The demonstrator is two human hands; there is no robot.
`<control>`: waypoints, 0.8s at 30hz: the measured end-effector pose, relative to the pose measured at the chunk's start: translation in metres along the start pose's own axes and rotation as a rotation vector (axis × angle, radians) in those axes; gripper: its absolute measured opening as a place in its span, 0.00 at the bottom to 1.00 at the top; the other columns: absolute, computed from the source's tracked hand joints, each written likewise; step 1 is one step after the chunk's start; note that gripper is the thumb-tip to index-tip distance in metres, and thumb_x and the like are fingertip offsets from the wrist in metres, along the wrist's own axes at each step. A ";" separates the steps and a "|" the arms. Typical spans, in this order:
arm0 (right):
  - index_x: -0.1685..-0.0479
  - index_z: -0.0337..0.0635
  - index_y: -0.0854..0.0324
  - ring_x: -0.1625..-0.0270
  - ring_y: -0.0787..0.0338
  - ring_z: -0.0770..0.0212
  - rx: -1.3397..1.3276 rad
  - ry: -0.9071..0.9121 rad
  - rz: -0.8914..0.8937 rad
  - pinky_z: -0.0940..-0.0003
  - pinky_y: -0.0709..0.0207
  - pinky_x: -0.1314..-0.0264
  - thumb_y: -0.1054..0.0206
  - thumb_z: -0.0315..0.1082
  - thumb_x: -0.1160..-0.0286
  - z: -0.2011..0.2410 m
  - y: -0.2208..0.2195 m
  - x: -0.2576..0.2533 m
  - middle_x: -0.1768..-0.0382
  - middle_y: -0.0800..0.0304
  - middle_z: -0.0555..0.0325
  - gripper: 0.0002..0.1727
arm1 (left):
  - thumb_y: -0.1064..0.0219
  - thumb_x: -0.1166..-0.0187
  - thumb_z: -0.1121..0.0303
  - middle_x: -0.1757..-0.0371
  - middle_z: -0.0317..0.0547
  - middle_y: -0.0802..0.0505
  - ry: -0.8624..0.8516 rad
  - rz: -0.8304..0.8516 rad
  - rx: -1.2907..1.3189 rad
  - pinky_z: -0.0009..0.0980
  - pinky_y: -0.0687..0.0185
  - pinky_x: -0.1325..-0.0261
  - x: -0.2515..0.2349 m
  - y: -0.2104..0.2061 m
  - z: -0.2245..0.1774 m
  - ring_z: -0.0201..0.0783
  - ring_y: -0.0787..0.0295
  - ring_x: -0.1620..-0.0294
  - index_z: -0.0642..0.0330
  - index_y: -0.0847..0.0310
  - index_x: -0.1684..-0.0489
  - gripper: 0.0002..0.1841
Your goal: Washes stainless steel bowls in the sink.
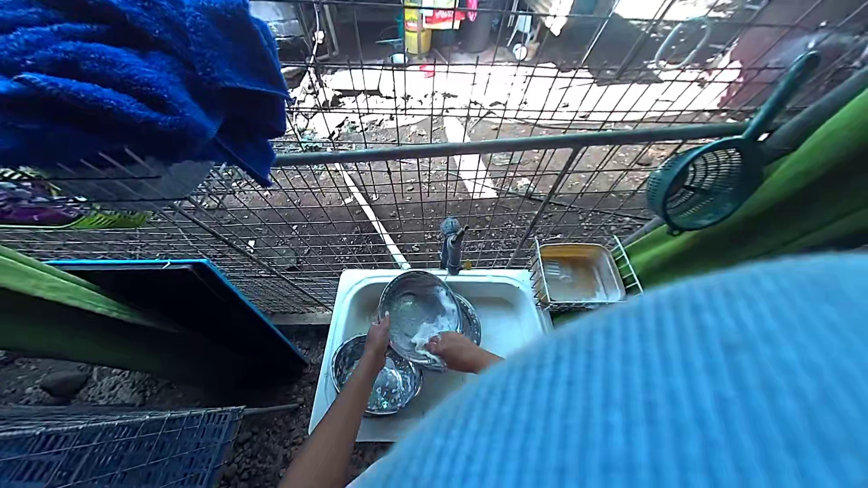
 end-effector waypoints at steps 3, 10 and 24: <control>0.28 0.33 0.20 0.26 0.17 0.37 -0.150 -0.165 -0.106 0.36 0.28 0.22 0.33 0.26 0.25 0.037 0.014 -0.017 0.31 0.14 0.35 0.24 | 0.52 0.05 0.56 0.21 0.76 0.26 -0.064 -0.086 0.070 0.57 0.32 0.21 0.013 -0.033 0.027 0.63 0.25 0.23 0.66 0.54 0.07 0.33; 0.19 0.35 0.27 0.08 0.39 0.40 0.067 -0.046 0.013 0.39 0.54 0.06 0.41 0.59 0.14 -0.031 -0.005 0.015 0.13 0.34 0.38 0.38 | 0.53 0.05 0.59 0.12 0.61 0.31 -0.188 -0.002 0.088 0.47 0.44 0.11 0.009 -0.001 0.025 0.49 0.36 0.12 0.66 0.43 0.10 0.28; 0.11 0.34 0.37 0.02 0.63 0.44 0.174 -0.154 -0.065 0.35 0.81 0.05 0.49 0.58 0.11 -0.058 -0.007 0.008 0.05 0.51 0.44 0.41 | 0.53 0.05 0.59 0.24 0.62 0.19 -0.042 0.055 0.245 0.46 0.23 0.27 0.029 -0.025 0.029 0.46 0.18 0.29 0.61 0.44 0.10 0.27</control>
Point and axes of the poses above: each hand's wrist, its own x-axis away from the middle knuckle, its own y-axis out of the back of the hand, z = x × y, the point moved 3 cm from there along -x, towards the middle knuckle
